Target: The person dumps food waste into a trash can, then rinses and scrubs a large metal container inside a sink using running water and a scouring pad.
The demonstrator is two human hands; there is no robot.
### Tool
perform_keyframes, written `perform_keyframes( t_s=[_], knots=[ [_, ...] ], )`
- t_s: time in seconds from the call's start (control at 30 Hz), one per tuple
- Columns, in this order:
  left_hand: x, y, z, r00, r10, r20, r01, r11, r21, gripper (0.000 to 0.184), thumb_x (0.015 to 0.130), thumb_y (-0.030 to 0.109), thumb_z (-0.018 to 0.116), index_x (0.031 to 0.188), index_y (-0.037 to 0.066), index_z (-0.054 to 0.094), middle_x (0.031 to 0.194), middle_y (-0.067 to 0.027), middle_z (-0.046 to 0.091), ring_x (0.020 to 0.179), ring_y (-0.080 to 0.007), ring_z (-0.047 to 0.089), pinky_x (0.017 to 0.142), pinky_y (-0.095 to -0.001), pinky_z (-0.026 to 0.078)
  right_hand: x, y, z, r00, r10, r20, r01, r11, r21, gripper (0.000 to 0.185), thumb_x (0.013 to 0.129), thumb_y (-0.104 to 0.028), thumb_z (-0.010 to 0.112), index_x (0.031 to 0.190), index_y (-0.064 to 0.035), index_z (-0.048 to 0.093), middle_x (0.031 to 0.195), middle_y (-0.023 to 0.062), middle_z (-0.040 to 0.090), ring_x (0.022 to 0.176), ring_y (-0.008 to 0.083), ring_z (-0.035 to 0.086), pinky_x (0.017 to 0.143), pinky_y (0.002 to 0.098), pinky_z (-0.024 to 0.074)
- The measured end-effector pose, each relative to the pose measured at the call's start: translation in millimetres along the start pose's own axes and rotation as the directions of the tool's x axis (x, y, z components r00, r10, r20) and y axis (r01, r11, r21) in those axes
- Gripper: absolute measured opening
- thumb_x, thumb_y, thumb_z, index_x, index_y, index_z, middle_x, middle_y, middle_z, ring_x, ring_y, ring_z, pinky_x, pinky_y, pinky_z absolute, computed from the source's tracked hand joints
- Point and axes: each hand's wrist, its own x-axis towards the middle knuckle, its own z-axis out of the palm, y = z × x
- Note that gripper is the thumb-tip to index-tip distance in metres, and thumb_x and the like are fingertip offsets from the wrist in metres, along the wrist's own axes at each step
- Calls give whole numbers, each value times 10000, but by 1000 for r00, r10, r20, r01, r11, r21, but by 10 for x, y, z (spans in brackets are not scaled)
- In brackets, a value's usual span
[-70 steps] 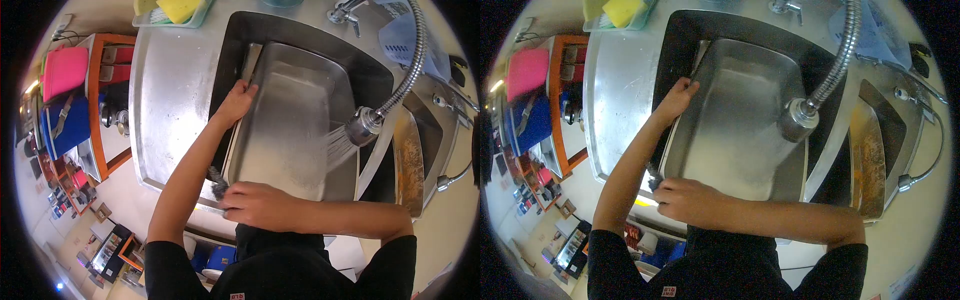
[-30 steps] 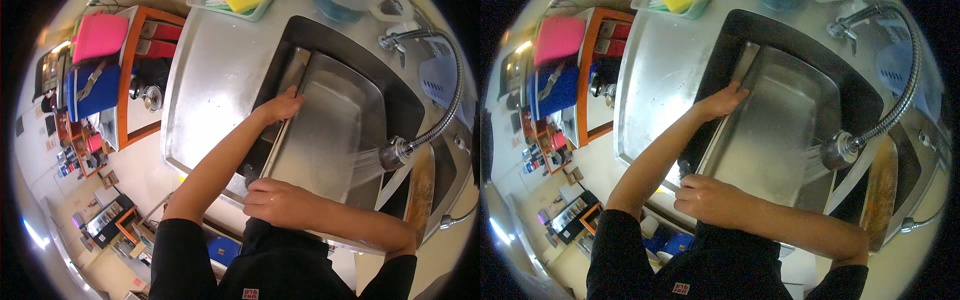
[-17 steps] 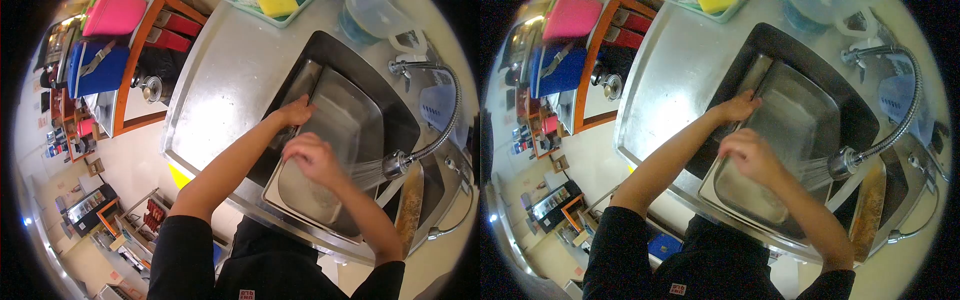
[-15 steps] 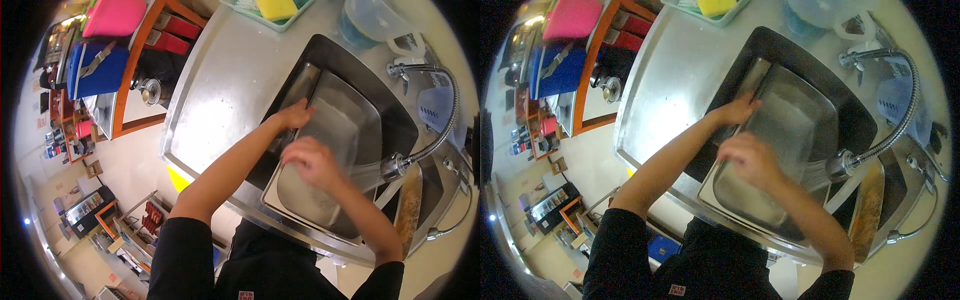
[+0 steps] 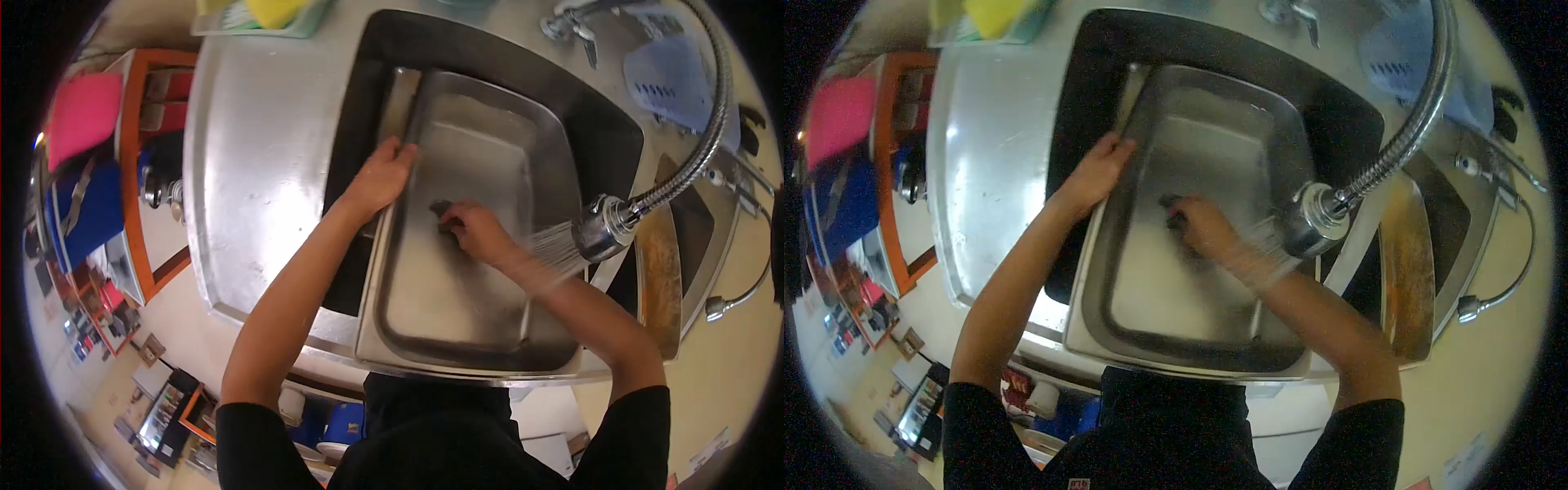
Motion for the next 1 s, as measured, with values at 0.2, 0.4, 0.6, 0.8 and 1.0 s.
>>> perform_keyframes(
  t_s=[0.2, 0.4, 0.6, 0.8, 1.0],
  knots=[
    [2, 10, 22, 994, 50, -101, -53, 998, -19, 342, 995, 360, 577, 963, 20, 603, 766, -42, 535, 757, -137, 480, 732, -317, 424, -125, -679, 386, 975, -183, 127, 133, 935, 329, 185, 772, -30, 679, 947, -71, 722, 1054, 143, 649, 973, 335, 651, 874, 417, 527],
    [22, 14, 11, 994, 19, -109, -16, 1000, 24, 315, 1004, 349, 572, 920, 46, 576, 730, 7, 482, 711, -99, 438, 674, -291, 392, -470, -992, 511, 865, -242, 439, -37, 843, 537, 263, 708, -39, 738, 966, -83, 720, 972, 156, 705, 993, 351, 670, 894, 453, 523],
    [-31, 113, 18, 995, -9, -96, 4, 999, -52, 292, 1008, 336, 579, 907, 62, 569, 721, 25, 464, 690, -80, 412, 643, -282, 371, -703, -1113, -79, 778, -396, 488, -137, 651, 746, 172, 816, -84, 717, 987, -75, 724, 993, 127, 726, 965, 272, 689, 873, 394, 538],
    [-43, 145, 30, 994, -11, -112, 2, 997, -76, 295, 1008, 334, 582, 902, 60, 563, 718, 27, 462, 687, -78, 406, 632, -285, 364, -985, -553, -732, 538, -519, 664, -345, 582, 736, 70, 922, -43, 687, 983, -42, 721, 1120, 66, 686, 1046, 162, 647, 883, 312, 556],
    [3, 88, 37, 993, 14, -118, -17, 1000, -21, 312, 1002, 337, 588, 881, 51, 559, 722, 15, 481, 697, -95, 427, 647, -286, 383, -747, -1105, -210, 796, -544, 265, -53, 373, 926, 114, 894, -147, 739, 961, -55, 731, 940, 62, 721, 906, 166, 671, 824, 322, 538]
  ],
)
